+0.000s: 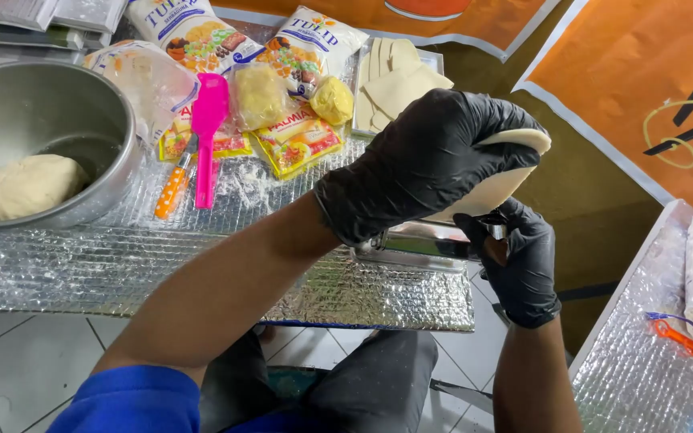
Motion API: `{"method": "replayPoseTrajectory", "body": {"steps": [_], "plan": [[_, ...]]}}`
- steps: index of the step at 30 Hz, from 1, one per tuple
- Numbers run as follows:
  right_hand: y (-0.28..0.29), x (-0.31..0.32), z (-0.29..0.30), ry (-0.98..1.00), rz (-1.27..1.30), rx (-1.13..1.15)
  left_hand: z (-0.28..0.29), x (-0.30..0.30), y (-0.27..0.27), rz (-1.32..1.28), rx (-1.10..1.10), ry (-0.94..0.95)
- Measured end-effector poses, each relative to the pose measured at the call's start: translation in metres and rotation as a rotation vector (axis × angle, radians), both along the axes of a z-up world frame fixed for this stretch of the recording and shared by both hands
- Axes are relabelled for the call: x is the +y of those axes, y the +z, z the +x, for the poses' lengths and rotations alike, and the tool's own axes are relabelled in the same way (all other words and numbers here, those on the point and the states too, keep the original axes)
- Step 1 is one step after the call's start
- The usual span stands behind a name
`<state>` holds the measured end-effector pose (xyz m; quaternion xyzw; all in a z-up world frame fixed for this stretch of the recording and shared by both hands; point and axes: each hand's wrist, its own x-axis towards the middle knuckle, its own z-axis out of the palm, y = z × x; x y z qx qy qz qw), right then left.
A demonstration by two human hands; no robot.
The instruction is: Flattening dough using a manual pasta roller and portioning it into small balls.
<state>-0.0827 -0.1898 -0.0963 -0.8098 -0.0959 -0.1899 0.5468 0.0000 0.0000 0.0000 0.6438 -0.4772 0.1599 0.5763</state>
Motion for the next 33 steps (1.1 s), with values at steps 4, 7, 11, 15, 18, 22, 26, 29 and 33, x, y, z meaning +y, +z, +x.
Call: {"method": "replayPoseTrajectory", "body": {"steps": [4, 7, 11, 15, 18, 22, 26, 29, 33], "plan": [[-0.004, -0.002, 0.0, 0.089, 0.317, 0.127, 0.002, -0.005, -0.002, 0.008, 0.011, -0.015], [-0.008, -0.003, 0.0, 0.033, 0.316, 0.167, 0.009, -0.012, -0.012, 0.019, 0.051, -0.033], [-0.025, -0.01, 0.003, -0.036, 0.222, 0.074, 0.015, -0.02, -0.018, 0.045, 0.017, -0.021], [-0.017, -0.017, -0.006, -0.009, 0.051, -0.009, 0.01, -0.022, -0.016, 0.042, 0.014, -0.036], [-0.019, -0.034, -0.016, -0.219, -0.079, -0.225, 0.014, -0.027, -0.02, 0.06, 0.001, -0.017], [-0.09, -0.092, -0.008, -0.547, -0.312, -0.111, 0.016, -0.033, -0.023, 0.075, -0.04, -0.031], [-0.15, -0.118, -0.029, -0.687, -0.544, 0.41, 0.014, -0.037, -0.023, 0.086, -0.049, -0.024], [-0.194, -0.144, -0.065, -0.65, -0.718, 0.285, 0.013, -0.038, -0.021, 0.095, -0.044, -0.064], [-0.152, -0.134, -0.119, -0.788, -0.762, 0.128, 0.013, -0.038, -0.022, 0.131, -0.047, -0.089]]}}
